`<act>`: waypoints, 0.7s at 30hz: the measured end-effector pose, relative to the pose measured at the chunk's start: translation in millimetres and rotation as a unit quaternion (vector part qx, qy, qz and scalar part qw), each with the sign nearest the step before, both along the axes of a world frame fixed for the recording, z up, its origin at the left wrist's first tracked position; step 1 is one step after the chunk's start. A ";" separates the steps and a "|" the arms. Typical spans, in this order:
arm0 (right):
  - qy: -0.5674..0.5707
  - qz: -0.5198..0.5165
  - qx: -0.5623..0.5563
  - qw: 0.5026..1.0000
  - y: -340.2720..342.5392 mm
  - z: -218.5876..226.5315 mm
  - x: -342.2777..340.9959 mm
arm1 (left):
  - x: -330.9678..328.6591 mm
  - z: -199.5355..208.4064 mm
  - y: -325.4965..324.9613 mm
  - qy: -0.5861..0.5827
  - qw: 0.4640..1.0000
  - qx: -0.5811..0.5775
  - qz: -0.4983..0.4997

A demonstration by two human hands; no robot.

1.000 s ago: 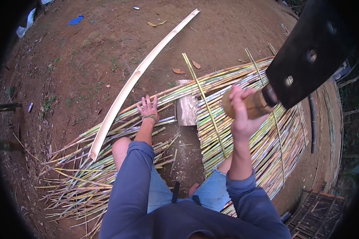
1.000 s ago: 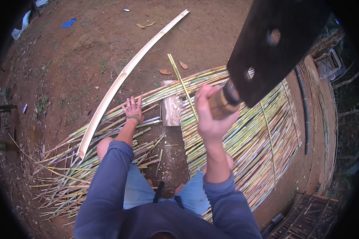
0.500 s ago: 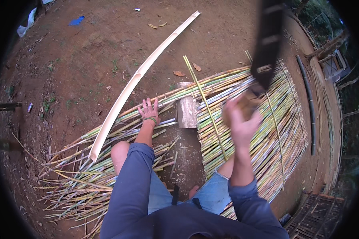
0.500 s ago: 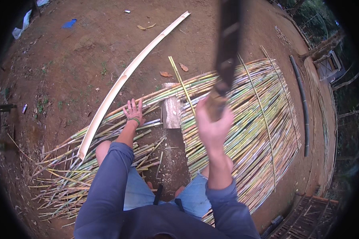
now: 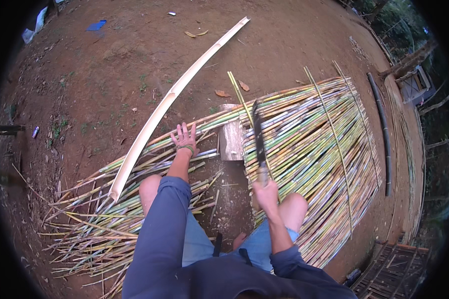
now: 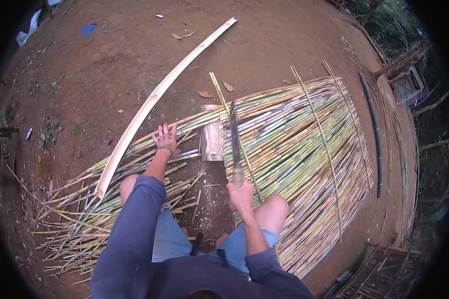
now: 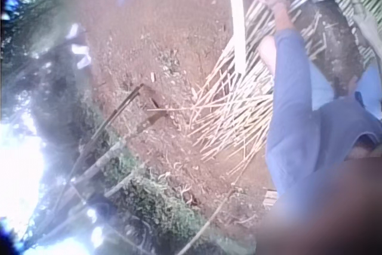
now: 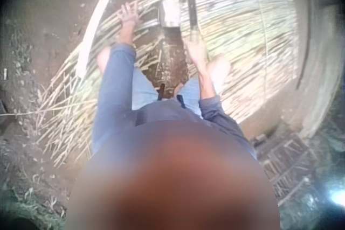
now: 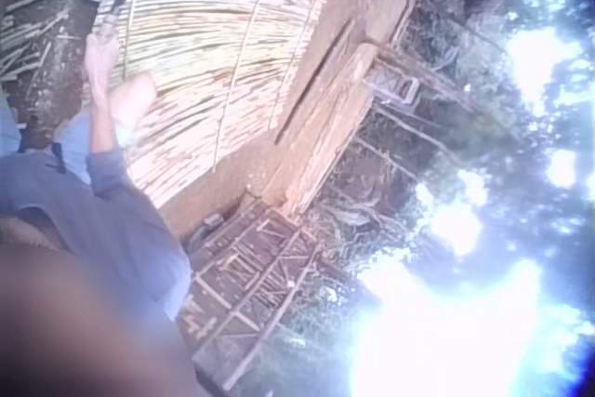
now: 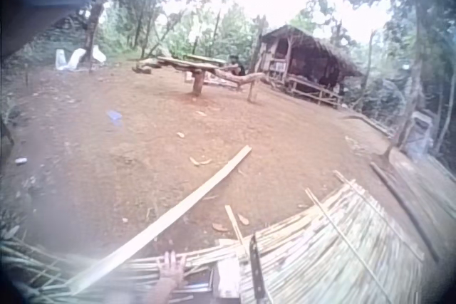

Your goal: The person sits on the ground and uses a machete to split long bamboo poles into thin strips. They repeatedly position a bamboo pole on a wooden block and strike it with the machete to split the material, accumulating a pile of bamboo strips.

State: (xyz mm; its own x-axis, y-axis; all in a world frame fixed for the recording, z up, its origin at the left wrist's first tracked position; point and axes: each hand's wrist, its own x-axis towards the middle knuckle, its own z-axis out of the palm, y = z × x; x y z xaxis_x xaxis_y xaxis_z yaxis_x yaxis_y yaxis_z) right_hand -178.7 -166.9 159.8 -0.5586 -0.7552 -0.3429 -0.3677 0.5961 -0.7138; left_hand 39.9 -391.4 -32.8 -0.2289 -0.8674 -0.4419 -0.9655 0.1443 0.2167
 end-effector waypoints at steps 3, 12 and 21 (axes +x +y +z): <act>0.031 0.032 -0.242 0.969 -73.9 124.1 14.4 | 7.0 6.0 3.3 -0.005 1.000 0.027 0.004; -0.002 -0.057 -0.064 0.996 -103.0 8.6 11.8 | -3.9 12.9 -1.0 -0.007 0.999 0.031 -0.016; 0.036 0.051 -0.155 0.986 -52.3 106.4 -11.7 | 2.9 -0.8 -1.8 -0.005 0.999 0.044 -0.003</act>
